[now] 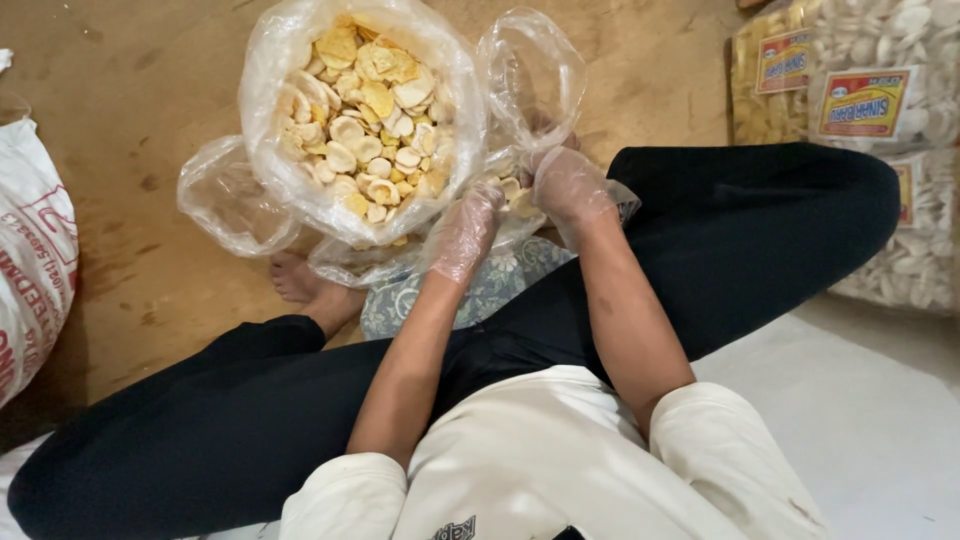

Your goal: The person sits cross-legged on the floor and uses gloved hands to sort and mix dried fruit slices inside a large clear plastic bag. The person repeatedly scoops, lifts, and turns the slices within the bag to distribute them evenly.

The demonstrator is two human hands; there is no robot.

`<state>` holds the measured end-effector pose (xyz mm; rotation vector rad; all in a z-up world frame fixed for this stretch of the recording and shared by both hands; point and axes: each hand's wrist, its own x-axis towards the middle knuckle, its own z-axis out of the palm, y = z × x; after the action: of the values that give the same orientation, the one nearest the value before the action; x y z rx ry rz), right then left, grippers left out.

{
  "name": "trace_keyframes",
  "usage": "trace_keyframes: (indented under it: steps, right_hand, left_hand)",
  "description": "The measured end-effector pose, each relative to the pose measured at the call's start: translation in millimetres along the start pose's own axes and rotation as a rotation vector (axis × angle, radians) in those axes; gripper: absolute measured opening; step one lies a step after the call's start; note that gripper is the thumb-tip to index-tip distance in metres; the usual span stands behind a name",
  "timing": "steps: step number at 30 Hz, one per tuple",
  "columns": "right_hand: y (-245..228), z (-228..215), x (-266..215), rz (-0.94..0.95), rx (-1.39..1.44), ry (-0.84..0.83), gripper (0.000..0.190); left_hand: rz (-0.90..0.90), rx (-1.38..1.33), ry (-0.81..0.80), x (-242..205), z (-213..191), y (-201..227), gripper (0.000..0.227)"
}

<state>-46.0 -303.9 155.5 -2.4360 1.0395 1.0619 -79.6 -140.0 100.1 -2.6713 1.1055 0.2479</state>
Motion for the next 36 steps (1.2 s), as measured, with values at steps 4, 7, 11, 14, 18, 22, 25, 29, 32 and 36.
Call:
trace_keyframes:
  steps: [4, 7, 11, 14, 18, 22, 25, 29, 32, 36]
  right_hand:
    - [13, 19, -1, -0.403, 1.298, 0.067, 0.046]
    - [1, 39, 37, -0.153, 0.965, 0.187, 0.037]
    - [-16, 26, 38, 0.059, 0.520, 0.214, 0.064]
    - [2, 34, 48, -0.127, 0.524, 0.253, 0.025]
    - [8, 13, 21, -0.406, 0.193, 0.263, 0.014]
    - [5, 16, 25, -0.811, 0.029, 0.308, 0.013]
    - [-17, 27, 29, -0.863, 0.028, 0.346, 0.016]
    - [-46, 42, 21, -0.930, 0.045, 0.401, 0.012]
    - [-61, 70, 32, -1.063, 0.215, 0.365, 0.014]
    - [-85, 47, 0, -1.034, 0.167, 0.368, 0.017]
  left_hand:
    - [0.387, 1.546, 0.115, 2, 14, 4, 0.024]
    - [0.427, 1.328, -0.004, 3, 18, 6, 0.028]
    - [0.255, 0.522, -0.038, 3, 9, 0, 0.018]
    - [0.112, -0.083, -0.058, 2, -2, -8, 0.014]
    - [-0.050, -0.685, -0.061, -2, -24, -22, 0.018]
    - [-0.201, -1.243, 0.098, -13, -67, -44, 0.018]
    - [-0.286, -1.206, 0.215, -3, -18, -47, 0.016]
    - [-0.415, -1.115, 0.282, -14, -12, -77, 0.017]
    - [-0.519, -1.005, 0.323, -8, 42, -92, 0.015]
    - [-0.571, -0.955, 0.363, 9, 139, -107, 0.017]
